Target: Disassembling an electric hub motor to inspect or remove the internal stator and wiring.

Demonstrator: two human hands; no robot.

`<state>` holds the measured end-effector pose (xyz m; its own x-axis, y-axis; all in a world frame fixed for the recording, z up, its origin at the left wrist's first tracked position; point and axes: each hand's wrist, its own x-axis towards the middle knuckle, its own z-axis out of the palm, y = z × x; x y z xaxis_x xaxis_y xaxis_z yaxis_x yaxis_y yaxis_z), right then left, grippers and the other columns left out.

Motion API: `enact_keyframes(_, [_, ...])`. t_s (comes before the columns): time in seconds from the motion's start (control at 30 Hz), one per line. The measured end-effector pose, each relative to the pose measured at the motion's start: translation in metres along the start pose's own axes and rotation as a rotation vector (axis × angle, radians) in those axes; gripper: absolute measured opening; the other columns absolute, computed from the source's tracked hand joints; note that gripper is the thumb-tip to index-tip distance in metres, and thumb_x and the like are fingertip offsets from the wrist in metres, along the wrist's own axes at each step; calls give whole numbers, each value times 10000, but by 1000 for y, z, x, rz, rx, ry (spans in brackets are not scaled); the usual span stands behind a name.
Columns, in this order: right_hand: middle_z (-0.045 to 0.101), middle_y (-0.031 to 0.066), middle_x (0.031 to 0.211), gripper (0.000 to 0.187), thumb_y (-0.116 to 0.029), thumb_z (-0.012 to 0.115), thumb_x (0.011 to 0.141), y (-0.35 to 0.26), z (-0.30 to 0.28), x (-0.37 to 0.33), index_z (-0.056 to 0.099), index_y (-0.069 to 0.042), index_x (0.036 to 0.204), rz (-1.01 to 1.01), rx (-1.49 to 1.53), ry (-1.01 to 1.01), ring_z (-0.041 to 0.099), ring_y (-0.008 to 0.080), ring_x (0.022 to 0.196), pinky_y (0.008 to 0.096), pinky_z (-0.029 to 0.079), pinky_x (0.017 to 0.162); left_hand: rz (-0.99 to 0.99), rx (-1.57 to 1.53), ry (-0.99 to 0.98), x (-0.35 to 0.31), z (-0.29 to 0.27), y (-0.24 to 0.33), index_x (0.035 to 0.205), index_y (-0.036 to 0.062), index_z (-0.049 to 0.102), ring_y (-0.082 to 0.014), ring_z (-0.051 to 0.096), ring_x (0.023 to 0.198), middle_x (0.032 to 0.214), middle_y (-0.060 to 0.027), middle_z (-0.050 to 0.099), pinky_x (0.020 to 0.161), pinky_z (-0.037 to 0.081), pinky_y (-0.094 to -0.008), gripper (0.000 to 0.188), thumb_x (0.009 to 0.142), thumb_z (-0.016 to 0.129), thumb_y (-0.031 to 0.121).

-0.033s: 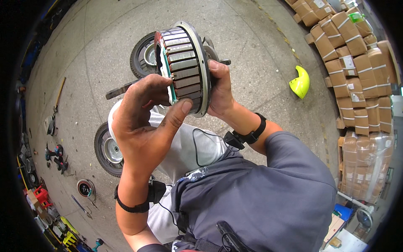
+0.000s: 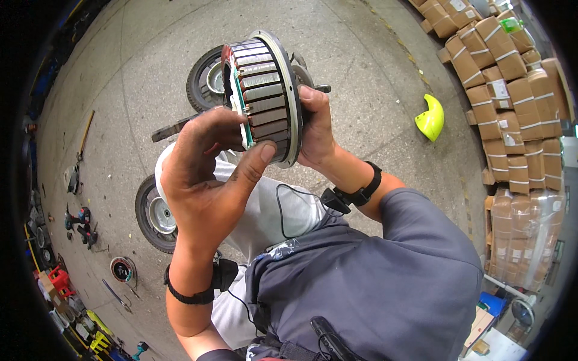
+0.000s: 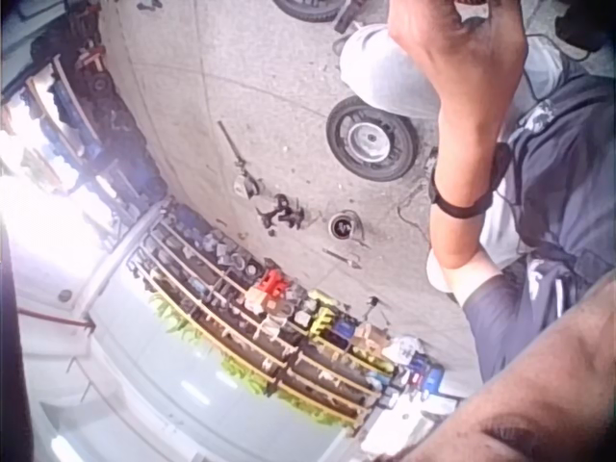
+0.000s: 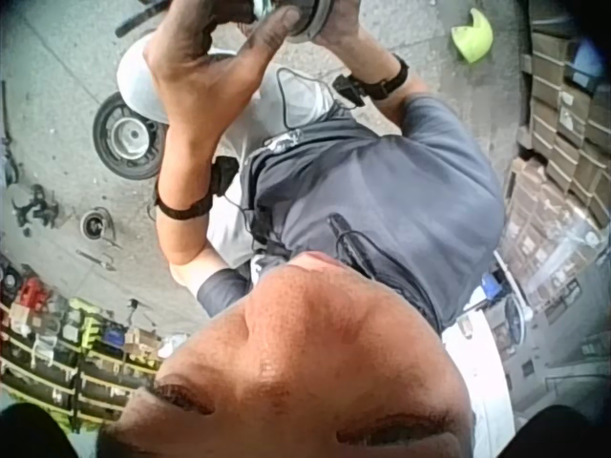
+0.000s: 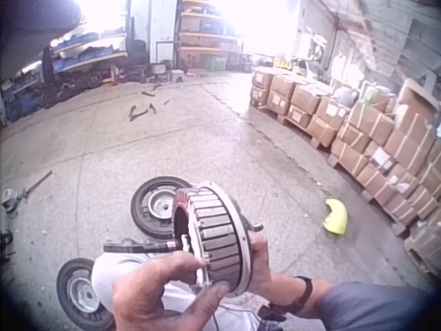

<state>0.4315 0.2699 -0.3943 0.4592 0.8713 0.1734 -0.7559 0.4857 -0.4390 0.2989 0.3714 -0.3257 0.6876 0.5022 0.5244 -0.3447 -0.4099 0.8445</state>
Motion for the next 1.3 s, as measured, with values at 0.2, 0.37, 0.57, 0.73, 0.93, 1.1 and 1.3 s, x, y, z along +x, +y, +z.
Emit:
enact_keyframes(0.2, [665, 174, 1162, 734, -571, 430, 886, 3, 1, 2, 547, 19, 1307, -27, -6, 17, 683, 268, 1013, 389, 582, 871, 43, 9, 11, 0, 2, -1, 1012, -1, 658, -147, 635, 687, 860, -84, 679, 634, 519, -263, 340, 713, 822, -4])
enact_keyframes(0.37, [659, 176, 1178, 747, -578, 438, 876, 4, -1, 4, 539, 18, 1315, -30, 36, -56, 676, 276, 1034, 413, 576, 894, 23, 27, -5, 0, -1, 1, 1049, -4, 655, -159, 640, 705, 896, -98, 691, 626, 516, -276, 378, 710, 821, -9])
enact_keyframes(0.57, [646, 187, 1208, 775, -598, 439, 869, 6, -8, 2, 522, 11, 1341, 3, 11, -74, 667, 291, 1064, 423, 564, 922, 97, 36, -16, 0, -4, -2, 1046, -7, 654, -194, 643, 703, 932, -105, 700, 625, 520, -290, 372, 709, 809, -27])
enact_keyframes(0.73, [610, 223, 1280, 828, -606, 490, 845, 6, -14, 1, 492, 39, 1364, 46, 39, -122, 640, 316, 1130, 445, 524, 989, 44, -18, -33, -5, -3, 0, 1121, -29, 598, -185, 684, 750, 957, -122, 702, 647, 538, -279, 474, 700, 817, -17])
enact_keyframes(0.93, [584, 247, 1314, 862, -575, 548, 818, 6, -19, -1, 458, 59, 1394, 96, 148, -209, 622, 351, 1161, 467, 500, 1020, 64, -18, -139, -3, -7, 1, 1282, -49, 500, -194, 720, 812, 997, -156, 702, 702, 569, -282, 648, 707, 798, -25])
enact_keyframes(1.1, [426, 284, 1456, 918, -649, 360, 859, 10, -29, -8, 326, 17, 1491, 174, 523, -254, 447, 443, 1317, 559, 359, 1109, 50, -3, -161, -5, -9, 6, 1352, -69, 428, -180, 707, 899, 988, -148, 703, 779, 558, -279, 729, 728, 804, -52])
enact_keyframes(1.3, [340, 349, 1496, 940, -663, 298, 872, 12, -41, -13, 260, 9, 1528, 128, 600, -275, 373, 504, 1367, 598, 296, 1143, 19, 1, -185, -5, -9, 8, 1360, -70, 425, -177, 703, 898, 967, -146, 708, 789, 554, -285, 736, 728, 803, -57])
